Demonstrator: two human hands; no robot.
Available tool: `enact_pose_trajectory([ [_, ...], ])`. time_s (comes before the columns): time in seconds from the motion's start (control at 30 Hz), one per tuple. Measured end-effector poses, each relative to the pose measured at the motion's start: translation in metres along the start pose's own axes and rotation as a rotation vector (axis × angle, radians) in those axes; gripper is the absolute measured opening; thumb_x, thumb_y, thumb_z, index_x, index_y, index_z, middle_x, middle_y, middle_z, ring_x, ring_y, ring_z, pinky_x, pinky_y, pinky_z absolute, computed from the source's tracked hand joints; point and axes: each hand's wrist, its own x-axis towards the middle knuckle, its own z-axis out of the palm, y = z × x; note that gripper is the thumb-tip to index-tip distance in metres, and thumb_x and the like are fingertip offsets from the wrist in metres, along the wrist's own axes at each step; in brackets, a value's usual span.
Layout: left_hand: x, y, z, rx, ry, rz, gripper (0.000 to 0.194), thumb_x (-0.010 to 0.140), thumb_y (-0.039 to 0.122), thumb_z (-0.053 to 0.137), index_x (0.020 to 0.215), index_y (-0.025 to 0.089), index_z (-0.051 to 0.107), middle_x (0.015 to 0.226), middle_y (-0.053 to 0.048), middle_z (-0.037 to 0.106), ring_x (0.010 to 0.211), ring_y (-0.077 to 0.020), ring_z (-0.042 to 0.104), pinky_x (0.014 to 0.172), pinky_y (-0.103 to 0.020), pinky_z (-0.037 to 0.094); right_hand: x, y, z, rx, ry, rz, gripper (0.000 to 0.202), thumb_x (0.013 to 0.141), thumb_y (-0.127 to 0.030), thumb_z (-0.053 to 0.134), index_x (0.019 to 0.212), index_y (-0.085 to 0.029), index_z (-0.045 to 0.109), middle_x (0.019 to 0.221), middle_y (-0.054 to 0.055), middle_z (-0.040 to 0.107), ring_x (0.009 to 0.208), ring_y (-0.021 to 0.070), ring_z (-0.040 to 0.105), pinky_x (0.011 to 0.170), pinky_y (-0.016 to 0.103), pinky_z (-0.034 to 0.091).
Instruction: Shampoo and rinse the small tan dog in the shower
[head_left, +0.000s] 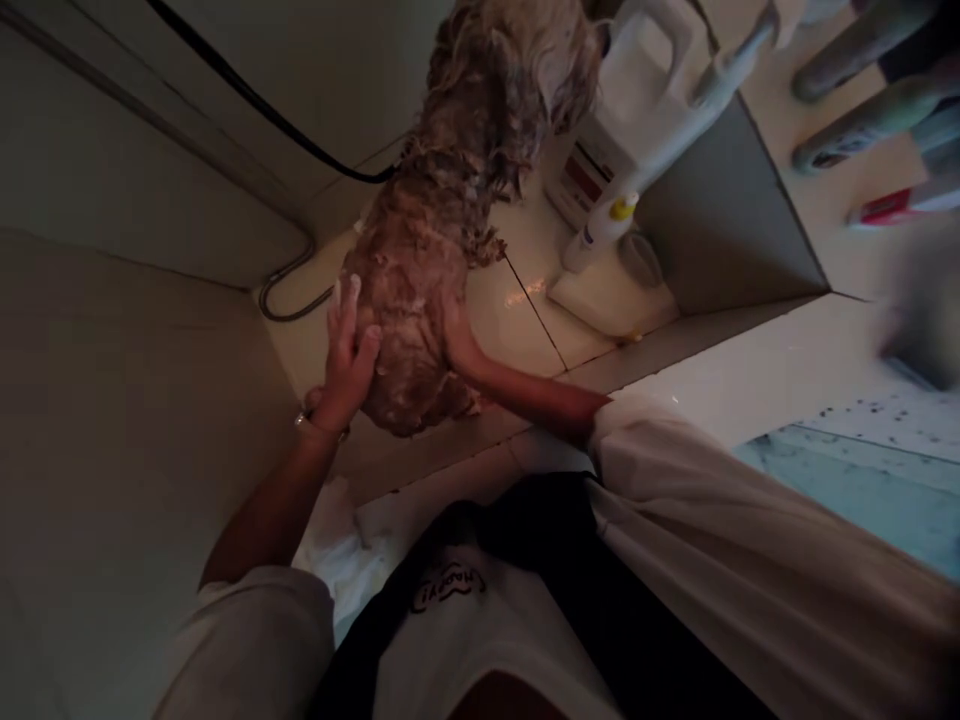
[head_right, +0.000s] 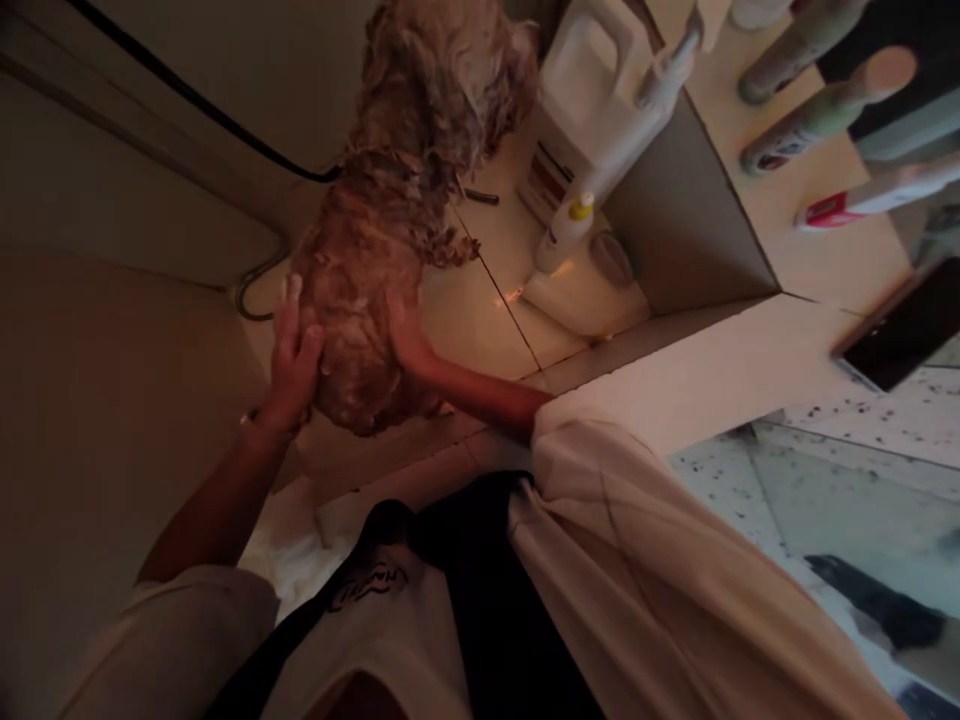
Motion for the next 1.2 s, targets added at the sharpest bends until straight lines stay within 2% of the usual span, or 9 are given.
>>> enact_pose_trajectory([
  [0.13,-0.027,-0.009,0.013,-0.018,0.065,-0.035,0.100,0.107,0.094,0.062,0.179,0.025,0.052,0.189,-0.014,0.046,0.185,-0.0431,0.024,0.154,-0.068,0.008,-0.017,0.015,0.008,-0.127,0.000,-0.146,0.114,0.111,-0.074,0.065,0.191,-0.005,0.023,0.199,0.021,0.003,0.190,0.0366,-0.004,0.155,0.063,0.006],
  [0.3,-0.061,-0.025,0.028,0.005,0.070,-0.084,0.111,0.099,0.084,0.077,0.184,0.025,0.038,0.190,-0.018,0.041,0.182,-0.0423,0.030,0.153,-0.063,0.020,0.003,0.016,0.009,-0.298,0.182,-0.271,0.075,0.123,-0.050,0.041,0.192,-0.021,0.035,0.200,0.009,0.008,0.189,0.0336,0.000,0.154,0.059,0.019],
  [0.5,-0.080,-0.048,0.044,-0.038,0.212,-0.104,0.080,0.105,0.077,0.066,0.163,0.025,0.053,0.167,-0.024,0.059,0.164,-0.0375,0.056,0.143,-0.065,0.040,0.012,0.001,-0.012,-0.660,-0.337,-0.631,0.057,0.112,-0.035,0.061,0.168,-0.031,0.071,0.188,0.001,0.048,0.182,0.0351,0.034,0.155,0.064,0.004],
  [0.67,-0.078,-0.047,0.063,-0.008,0.436,-0.010,0.055,0.111,0.070,0.055,0.134,0.021,0.064,0.132,-0.021,0.070,0.129,-0.0340,0.070,0.122,-0.059,0.058,0.045,-0.011,-0.043,-0.721,0.103,-0.514,0.063,0.116,-0.027,0.047,0.177,-0.019,0.062,0.192,0.008,0.039,0.184,0.0335,0.028,0.154,0.064,0.012],
  [0.73,-0.073,-0.044,0.070,-0.036,0.453,-0.100,0.039,0.111,0.057,0.055,0.127,0.022,0.063,0.124,-0.017,0.071,0.120,-0.0311,0.071,0.116,-0.052,0.060,0.027,-0.004,-0.036,-0.859,-0.117,-0.590,0.055,0.106,-0.035,0.072,0.159,-0.022,0.080,0.185,0.013,0.050,0.176,0.0444,0.039,0.149,0.070,0.024],
  [0.83,-0.065,-0.039,0.073,-0.049,0.410,-0.282,0.015,0.110,0.035,0.060,0.121,0.025,0.060,0.119,-0.011,0.074,0.115,-0.0269,0.072,0.111,-0.042,0.060,0.014,-0.007,-0.034,-1.085,-0.439,-0.770,0.044,0.109,-0.043,0.074,0.151,-0.035,0.085,0.174,0.006,0.064,0.160,0.0392,0.058,0.144,0.064,0.037],
  [0.93,-0.053,-0.029,0.068,-0.029,0.411,-0.386,0.004,0.112,0.023,0.062,0.115,0.026,0.061,0.115,-0.009,0.076,0.112,-0.0269,0.074,0.111,-0.040,0.058,0.038,-0.029,-0.047,-1.199,-0.110,-0.653,0.052,0.116,-0.025,0.056,0.163,-0.016,0.076,0.174,0.022,0.058,0.159,0.0436,0.052,0.135,0.067,0.040],
  [1.03,-0.041,-0.018,0.064,-0.032,0.403,-0.451,0.006,0.113,0.020,0.061,0.110,0.025,0.063,0.112,-0.008,0.077,0.111,-0.0268,0.075,0.110,-0.037,0.057,0.043,-0.033,-0.053,-1.193,0.150,-0.511,0.060,0.115,-0.021,0.053,0.172,-0.018,0.068,0.177,0.024,0.053,0.158,0.0410,0.052,0.133,0.065,0.042],
  [1.2,-0.046,-0.012,0.069,-0.174,0.348,-0.539,0.014,0.115,0.022,0.052,0.107,0.024,0.063,0.119,-0.010,0.078,0.119,-0.0267,0.074,0.117,-0.038,0.056,0.022,-0.011,-0.054,-1.292,-0.579,-0.981,0.051,0.111,-0.036,0.066,0.160,-0.028,0.079,0.175,0.011,0.062,0.162,0.0388,0.055,0.135,0.061,0.047],
])
